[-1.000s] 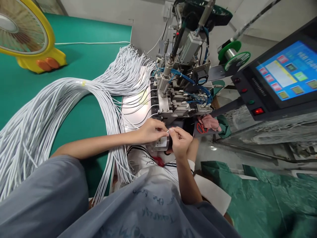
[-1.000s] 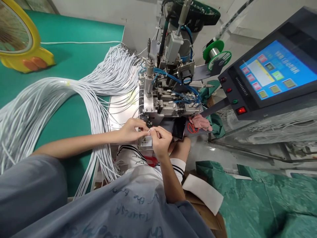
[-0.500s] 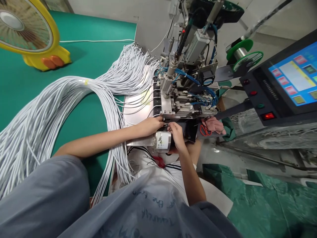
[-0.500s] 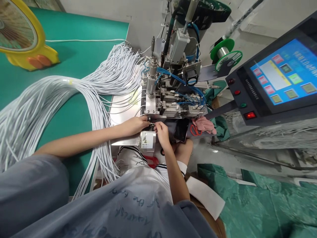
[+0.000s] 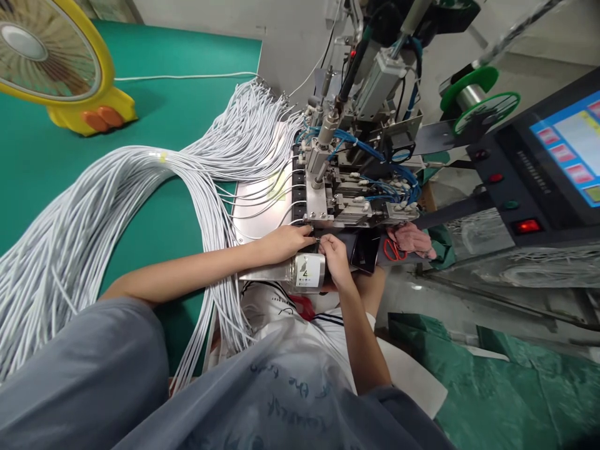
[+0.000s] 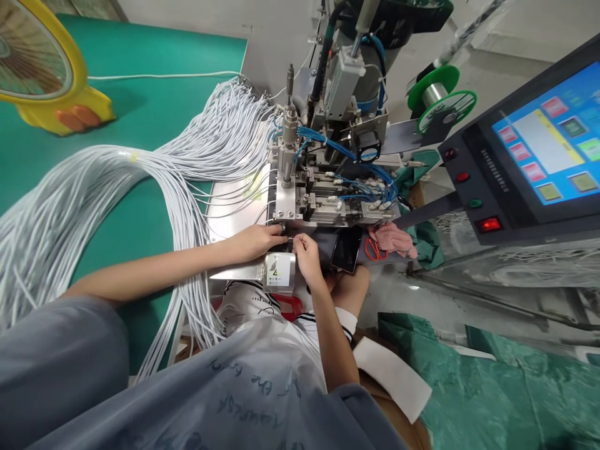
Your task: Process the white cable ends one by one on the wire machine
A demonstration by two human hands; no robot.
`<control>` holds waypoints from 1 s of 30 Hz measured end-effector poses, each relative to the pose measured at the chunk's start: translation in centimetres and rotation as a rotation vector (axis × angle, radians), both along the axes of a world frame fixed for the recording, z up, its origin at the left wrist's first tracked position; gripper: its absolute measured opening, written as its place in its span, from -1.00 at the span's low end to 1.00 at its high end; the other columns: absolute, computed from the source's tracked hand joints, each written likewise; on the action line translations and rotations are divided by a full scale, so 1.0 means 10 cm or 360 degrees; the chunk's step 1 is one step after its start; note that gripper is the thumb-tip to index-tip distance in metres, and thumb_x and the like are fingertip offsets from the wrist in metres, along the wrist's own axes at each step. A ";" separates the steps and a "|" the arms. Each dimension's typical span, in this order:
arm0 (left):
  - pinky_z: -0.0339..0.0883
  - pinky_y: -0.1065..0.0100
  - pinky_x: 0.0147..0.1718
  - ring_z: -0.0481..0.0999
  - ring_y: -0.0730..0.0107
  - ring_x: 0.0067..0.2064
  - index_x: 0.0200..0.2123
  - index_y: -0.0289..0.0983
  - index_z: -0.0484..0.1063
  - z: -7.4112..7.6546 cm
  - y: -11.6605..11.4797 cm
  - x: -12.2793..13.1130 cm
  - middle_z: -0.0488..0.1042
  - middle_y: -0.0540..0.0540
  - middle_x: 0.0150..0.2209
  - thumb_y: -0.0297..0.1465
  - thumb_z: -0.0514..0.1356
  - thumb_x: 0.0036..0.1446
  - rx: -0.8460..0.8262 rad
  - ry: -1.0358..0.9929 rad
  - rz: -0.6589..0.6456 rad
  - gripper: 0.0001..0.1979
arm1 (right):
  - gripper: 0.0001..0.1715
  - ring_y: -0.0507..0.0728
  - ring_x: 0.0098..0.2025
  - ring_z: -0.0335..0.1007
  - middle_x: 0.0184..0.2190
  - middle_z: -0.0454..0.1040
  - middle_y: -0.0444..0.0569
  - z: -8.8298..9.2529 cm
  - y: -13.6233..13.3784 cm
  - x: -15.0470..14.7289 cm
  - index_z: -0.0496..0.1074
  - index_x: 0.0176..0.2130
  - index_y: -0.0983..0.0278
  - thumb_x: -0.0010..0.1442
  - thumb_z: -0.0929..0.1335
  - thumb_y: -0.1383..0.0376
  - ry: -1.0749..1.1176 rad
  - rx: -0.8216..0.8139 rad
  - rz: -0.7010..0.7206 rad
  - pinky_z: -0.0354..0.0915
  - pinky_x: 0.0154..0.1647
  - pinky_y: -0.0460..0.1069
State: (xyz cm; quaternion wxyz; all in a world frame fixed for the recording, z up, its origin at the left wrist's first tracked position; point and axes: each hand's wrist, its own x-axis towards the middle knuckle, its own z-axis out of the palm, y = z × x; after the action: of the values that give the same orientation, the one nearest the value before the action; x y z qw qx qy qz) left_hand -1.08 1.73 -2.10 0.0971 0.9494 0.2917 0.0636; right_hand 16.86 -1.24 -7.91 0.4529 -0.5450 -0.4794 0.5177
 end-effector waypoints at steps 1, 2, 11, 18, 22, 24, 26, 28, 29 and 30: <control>0.34 0.38 -0.37 0.49 0.36 -0.34 -0.01 -0.32 0.40 0.00 0.00 0.00 0.40 -0.16 -0.24 -0.53 0.01 0.21 0.0002 0.0008 -0.0003 -0.69 | -0.72 0.00 -0.57 0.06 -0.65 0.15 -0.24 0.00 0.01 0.00 0.24 -0.50 0.24 0.09 0.29 0.11 -0.0025 0.0000 0.0007 0.05 -0.52 -0.08; 0.34 0.38 -0.37 0.49 0.36 -0.33 -0.01 -0.32 0.39 0.00 0.00 0.00 0.39 -0.17 -0.24 -0.53 0.00 0.22 0.0006 0.0022 -0.0003 -0.69 | -0.71 0.00 -0.56 0.08 -0.64 0.16 -0.23 0.00 0.01 0.00 0.24 -0.50 0.24 0.10 0.28 0.10 -0.0049 0.0002 0.0016 0.06 -0.51 -0.07; 0.33 0.34 -0.40 0.50 0.30 -0.32 -0.07 -0.39 0.40 0.12 -0.03 0.04 0.38 -0.22 -0.23 -0.57 0.01 0.20 0.0081 0.0229 -0.0035 -0.73 | -0.61 -0.01 -0.55 -0.01 -0.62 0.09 -0.23 -0.14 0.03 -0.03 0.21 -0.50 0.24 0.17 0.25 0.02 -0.0165 0.0188 0.0000 0.00 -0.53 -0.09; 0.23 0.34 -0.53 0.50 0.23 -0.42 -0.42 -0.42 0.44 0.27 -0.15 -0.04 0.42 -0.22 -0.39 -0.63 0.05 0.09 0.0081 0.0427 0.0176 -0.82 | -0.58 -0.02 -0.54 -0.06 -0.61 0.04 -0.23 -0.15 0.07 -0.06 0.16 -0.54 0.24 0.17 0.24 0.02 -0.0186 0.0243 -0.0051 -0.03 -0.53 -0.08; 0.16 0.36 -0.55 0.50 0.24 -0.44 -0.41 -0.39 0.44 0.27 -0.13 -0.09 0.45 -0.19 -0.43 -0.59 0.06 0.07 0.0075 0.0391 0.0225 -0.84 | -0.61 -0.02 -0.58 -0.09 -0.63 -0.01 -0.25 0.02 -0.10 -0.09 0.10 -0.56 0.22 0.21 0.22 0.09 -0.0161 0.0442 -0.0548 -0.06 -0.57 -0.08; 0.14 0.36 -0.54 0.51 0.21 -0.43 -0.32 -0.40 0.45 0.26 -0.10 -0.11 0.46 -0.19 -0.46 -0.57 0.05 0.09 0.0102 0.0422 0.0267 -0.82 | -0.61 -0.01 -0.61 -0.11 -0.65 -0.05 -0.25 0.12 -0.34 -0.20 0.05 -0.55 0.20 0.26 0.15 0.13 -0.0097 0.0709 -0.1004 -0.04 -0.59 -0.08; 0.12 0.36 -0.54 0.52 0.18 -0.41 -0.17 -0.45 0.42 0.25 -0.07 -0.13 0.48 -0.22 -0.46 -0.58 0.01 0.11 0.0179 0.0461 0.0362 -0.74 | -0.59 0.00 -0.63 -0.01 -0.68 0.01 -0.23 0.18 -0.64 -0.37 0.09 -0.56 0.19 0.27 0.11 0.12 -0.0094 0.0943 -0.1029 0.08 -0.56 -0.05; 0.08 0.36 -0.56 0.53 0.16 -0.40 -0.06 -0.48 0.37 0.25 -0.05 -0.14 0.49 -0.23 -0.45 -0.60 -0.03 0.14 0.0242 0.0475 0.0444 -0.67 | -0.67 0.06 -0.54 0.28 -0.61 0.33 -0.12 0.20 -0.90 -0.61 0.31 -0.49 0.22 0.23 0.21 0.13 -0.0293 0.0745 -0.0170 0.26 -0.46 0.01; 0.07 0.35 -0.56 0.54 0.16 -0.39 -0.05 -0.47 0.37 0.25 -0.04 -0.15 0.50 -0.23 -0.44 -0.60 -0.04 0.14 0.0253 0.0475 0.0462 -0.66 | -0.73 0.08 -0.51 0.34 -0.56 0.42 -0.08 0.18 -1.00 -0.73 0.39 -0.43 0.23 0.22 0.24 0.17 -0.0337 0.0600 0.0179 0.30 -0.44 0.03; 0.07 0.35 -0.56 0.54 0.16 -0.38 -0.06 -0.46 0.38 0.25 -0.03 -0.15 0.50 -0.24 -0.42 -0.59 -0.04 0.15 0.0251 0.0473 0.0466 -0.67 | -0.78 0.10 -0.49 0.40 -0.51 0.49 -0.05 0.14 -1.07 -0.86 0.45 -0.37 0.23 0.20 0.27 0.20 -0.0329 0.0511 0.0366 0.33 -0.44 0.02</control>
State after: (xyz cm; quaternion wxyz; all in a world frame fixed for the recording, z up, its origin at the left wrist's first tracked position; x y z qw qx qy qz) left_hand -2.59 1.45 0.35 -0.0316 0.9006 0.4316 -0.0409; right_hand 8.30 -11.96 -6.46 0.4202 -0.4578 -0.6586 0.4243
